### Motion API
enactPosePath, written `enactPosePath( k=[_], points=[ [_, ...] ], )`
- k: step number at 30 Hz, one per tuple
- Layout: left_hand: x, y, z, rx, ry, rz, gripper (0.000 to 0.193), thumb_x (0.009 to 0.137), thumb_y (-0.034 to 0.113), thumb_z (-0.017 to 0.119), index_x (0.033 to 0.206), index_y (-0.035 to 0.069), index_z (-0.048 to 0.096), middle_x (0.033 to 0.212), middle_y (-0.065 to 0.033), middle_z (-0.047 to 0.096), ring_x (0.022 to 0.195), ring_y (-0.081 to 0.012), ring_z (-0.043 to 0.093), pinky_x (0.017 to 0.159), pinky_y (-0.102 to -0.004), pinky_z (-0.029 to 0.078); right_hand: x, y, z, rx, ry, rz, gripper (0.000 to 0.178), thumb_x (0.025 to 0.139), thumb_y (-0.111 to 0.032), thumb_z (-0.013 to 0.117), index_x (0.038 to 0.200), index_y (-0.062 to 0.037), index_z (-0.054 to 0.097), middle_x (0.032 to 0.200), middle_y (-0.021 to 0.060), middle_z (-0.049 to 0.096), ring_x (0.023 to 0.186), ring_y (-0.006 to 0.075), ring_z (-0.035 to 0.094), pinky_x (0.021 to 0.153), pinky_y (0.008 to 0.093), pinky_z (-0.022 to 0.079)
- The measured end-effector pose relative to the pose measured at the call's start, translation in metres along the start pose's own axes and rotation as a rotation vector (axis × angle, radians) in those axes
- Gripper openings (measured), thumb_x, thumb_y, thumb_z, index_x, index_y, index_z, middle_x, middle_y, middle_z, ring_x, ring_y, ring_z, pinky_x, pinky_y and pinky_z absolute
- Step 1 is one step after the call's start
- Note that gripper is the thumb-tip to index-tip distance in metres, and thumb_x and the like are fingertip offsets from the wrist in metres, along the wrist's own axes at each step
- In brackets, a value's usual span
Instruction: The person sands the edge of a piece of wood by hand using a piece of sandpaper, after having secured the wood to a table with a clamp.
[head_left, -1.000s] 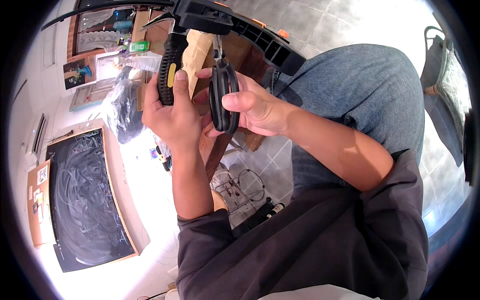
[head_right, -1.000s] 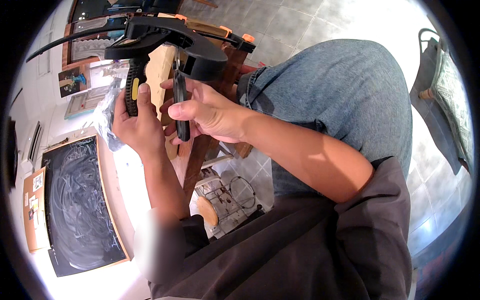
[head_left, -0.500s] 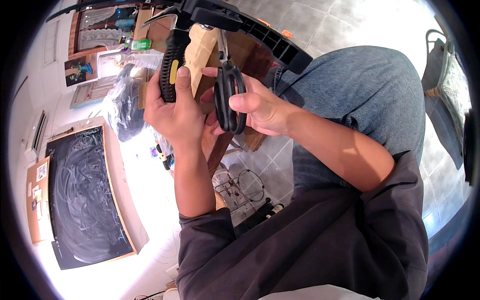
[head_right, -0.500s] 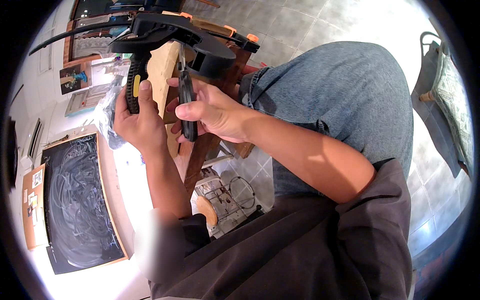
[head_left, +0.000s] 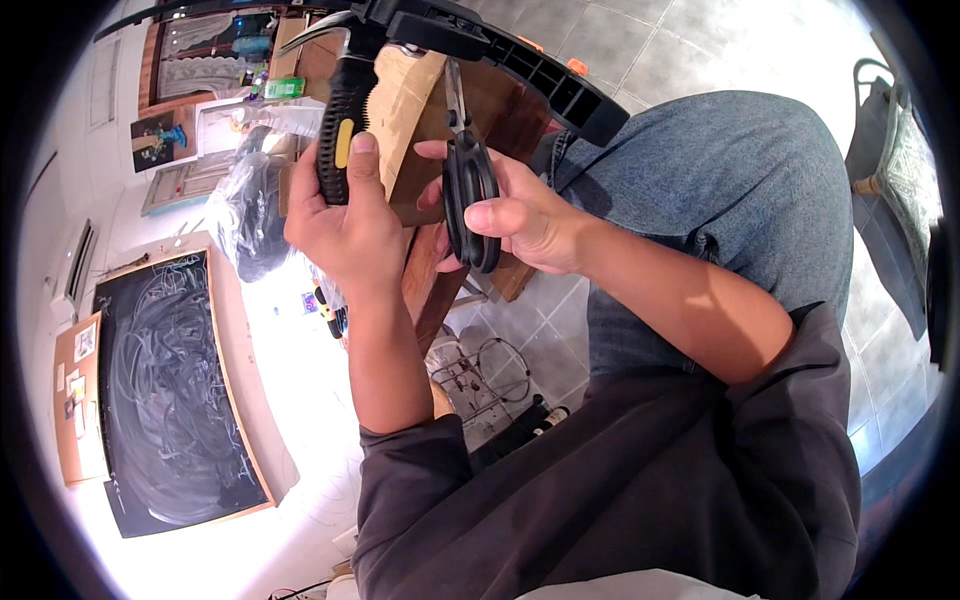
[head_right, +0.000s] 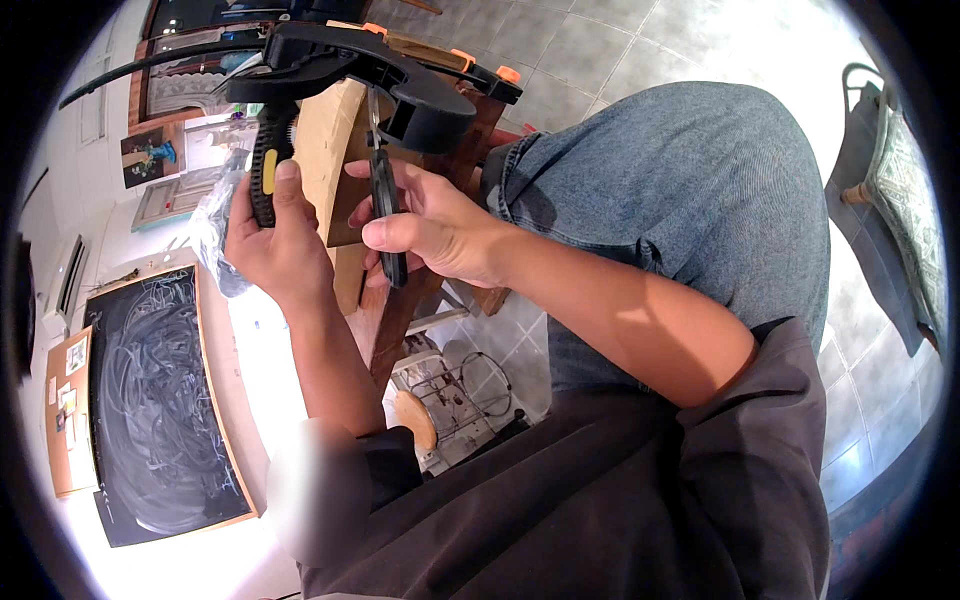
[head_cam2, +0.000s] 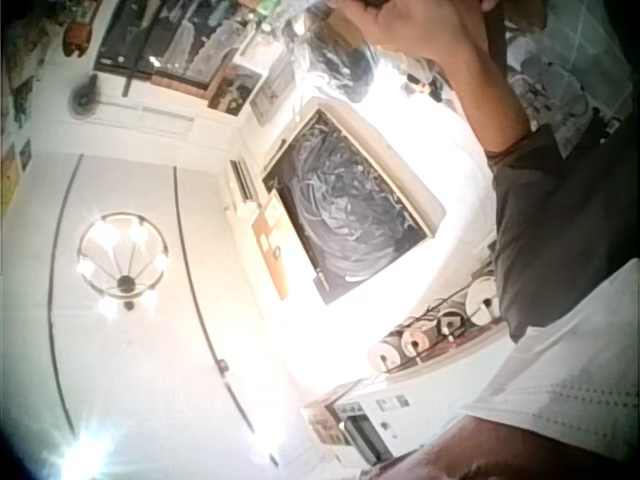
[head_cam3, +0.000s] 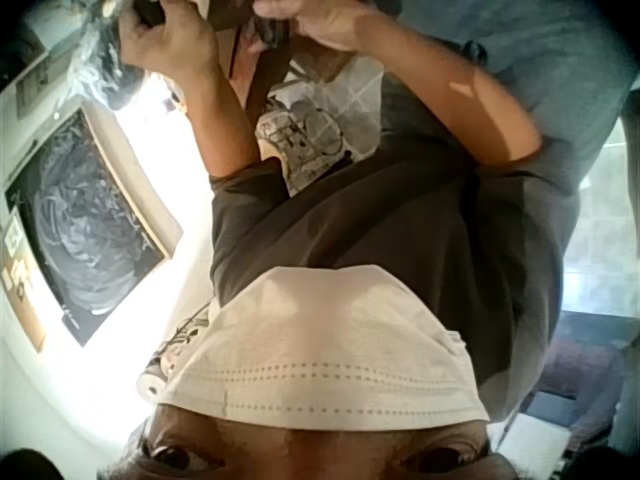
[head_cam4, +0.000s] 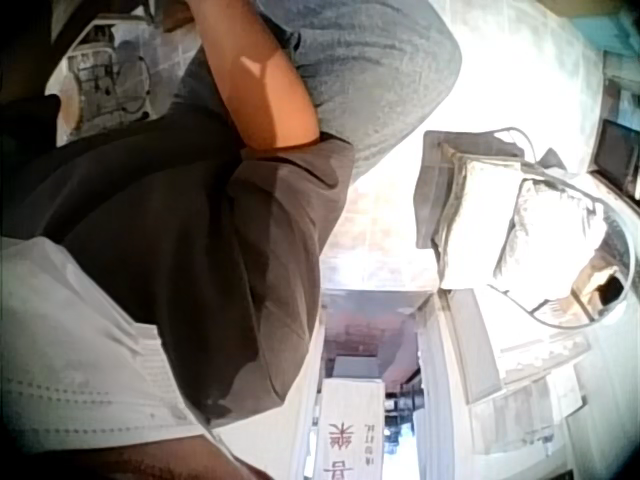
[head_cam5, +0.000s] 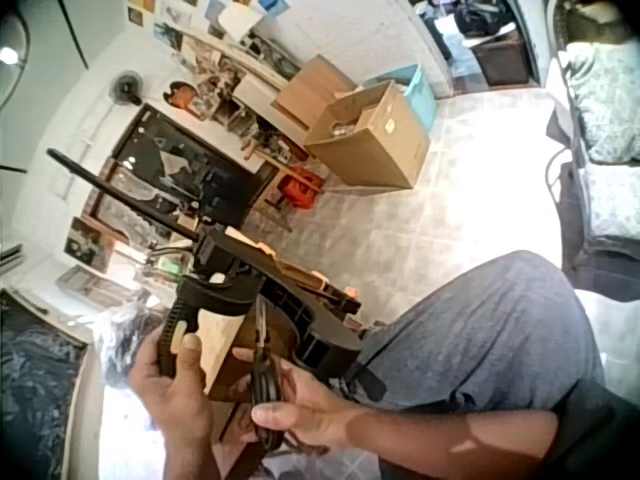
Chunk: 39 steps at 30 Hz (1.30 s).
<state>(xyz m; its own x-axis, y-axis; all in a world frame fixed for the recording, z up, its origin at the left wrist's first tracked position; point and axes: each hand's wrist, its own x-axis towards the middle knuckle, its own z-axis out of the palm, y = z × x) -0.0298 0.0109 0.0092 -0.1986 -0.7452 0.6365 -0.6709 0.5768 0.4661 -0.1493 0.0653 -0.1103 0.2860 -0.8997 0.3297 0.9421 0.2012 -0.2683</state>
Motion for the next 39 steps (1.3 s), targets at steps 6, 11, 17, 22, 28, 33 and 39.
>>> enactPosePath(
  k=[6, 11, 17, 22, 28, 33, 39],
  points=[
    [0.0, -0.001, 0.0, -0.012, -0.01, -0.044, 0.025, 0.094, 0.016, 0.077, 0.104, -0.004, 0.068, 0.067, 0.0022, 0.057, 0.054, -0.0037, 0.047, 0.049, -0.0205, 0.034, 0.002, 0.003, -0.003, -0.026, 0.041, 0.011, 0.106, 0.075, -0.042, 0.084, 0.158, -0.0084, 0.028, 0.123, 0.0106, 0.054, 0.096, 0.0235, 0.07, 0.09, 0.0458, 0.063],
    [-0.003, 0.0, 0.005, -0.029, 0.015, -0.058, 0.024, 0.095, 0.015, 0.077, 0.106, -0.005, 0.068, 0.067, 0.0023, 0.057, 0.055, -0.0041, 0.048, 0.049, -0.0207, 0.035, 0.001, 0.001, -0.005, -0.051, 0.08, -0.002, 0.103, 0.077, -0.039, 0.083, 0.158, -0.0087, 0.028, 0.123, 0.0112, 0.054, 0.097, 0.0235, 0.069, 0.088, 0.0448, 0.064],
    [-0.006, -0.003, 0.001, -0.009, 0.007, -0.026, 0.026, 0.094, 0.014, 0.077, 0.108, -0.006, 0.068, 0.068, 0.0018, 0.058, 0.054, -0.0039, 0.047, 0.048, -0.0208, 0.034, 0.001, 0.002, -0.005, -0.059, 0.085, 0.0, 0.101, 0.077, -0.037, 0.082, 0.158, -0.009, 0.029, 0.124, 0.0117, 0.054, 0.098, 0.0236, 0.069, 0.088, 0.0445, 0.064],
    [-0.005, -0.002, 0.002, 0.003, -0.029, -0.012, 0.027, 0.094, 0.013, 0.078, 0.109, -0.006, 0.067, 0.07, 0.0013, 0.059, 0.054, -0.0037, 0.047, 0.047, -0.021, 0.033, 0.001, 0.001, -0.005, -0.067, 0.091, -0.002, 0.1, 0.077, -0.037, 0.082, 0.158, -0.0096, 0.03, 0.124, 0.0118, 0.054, 0.097, 0.0239, 0.069, 0.087, 0.0452, 0.064],
    [-0.008, 0.005, 0.002, 0.013, -0.042, -0.096, 0.032, 0.094, 0.018, 0.078, 0.111, -0.008, 0.07, 0.094, -0.0075, 0.073, 0.084, -0.011, 0.066, 0.076, -0.0251, 0.053, 0.001, 0.0, -0.006, -0.069, 0.092, 0.003, 0.1, 0.077, -0.037, 0.082, 0.158, -0.0098, 0.03, 0.124, 0.0114, 0.055, 0.098, 0.0232, 0.069, 0.088, 0.0457, 0.064],
    [-0.009, 0.006, 0.004, 0.049, -0.006, -0.091, 0.032, 0.094, 0.017, 0.077, 0.113, -0.008, 0.069, 0.097, -0.0078, 0.073, 0.084, -0.0106, 0.065, 0.076, -0.0248, 0.053, 0.001, 0.0, -0.006, -0.065, 0.089, -0.001, 0.099, 0.077, -0.037, 0.081, 0.158, -0.0103, 0.03, 0.124, 0.011, 0.054, 0.097, 0.0232, 0.069, 0.087, 0.0458, 0.064],
    [-0.012, 0.004, 0.003, 0.009, 0.004, -0.089, 0.03, 0.095, 0.015, 0.076, 0.114, -0.007, 0.069, 0.099, -0.0065, 0.073, 0.083, -0.0105, 0.065, 0.076, -0.0246, 0.052, 0.001, 0.0, -0.006, -0.058, 0.084, 0.007, 0.097, 0.078, -0.036, 0.08, 0.158, -0.0123, 0.031, 0.124, 0.0105, 0.054, 0.098, 0.0237, 0.069, 0.088, 0.0465, 0.063]
  ],
)
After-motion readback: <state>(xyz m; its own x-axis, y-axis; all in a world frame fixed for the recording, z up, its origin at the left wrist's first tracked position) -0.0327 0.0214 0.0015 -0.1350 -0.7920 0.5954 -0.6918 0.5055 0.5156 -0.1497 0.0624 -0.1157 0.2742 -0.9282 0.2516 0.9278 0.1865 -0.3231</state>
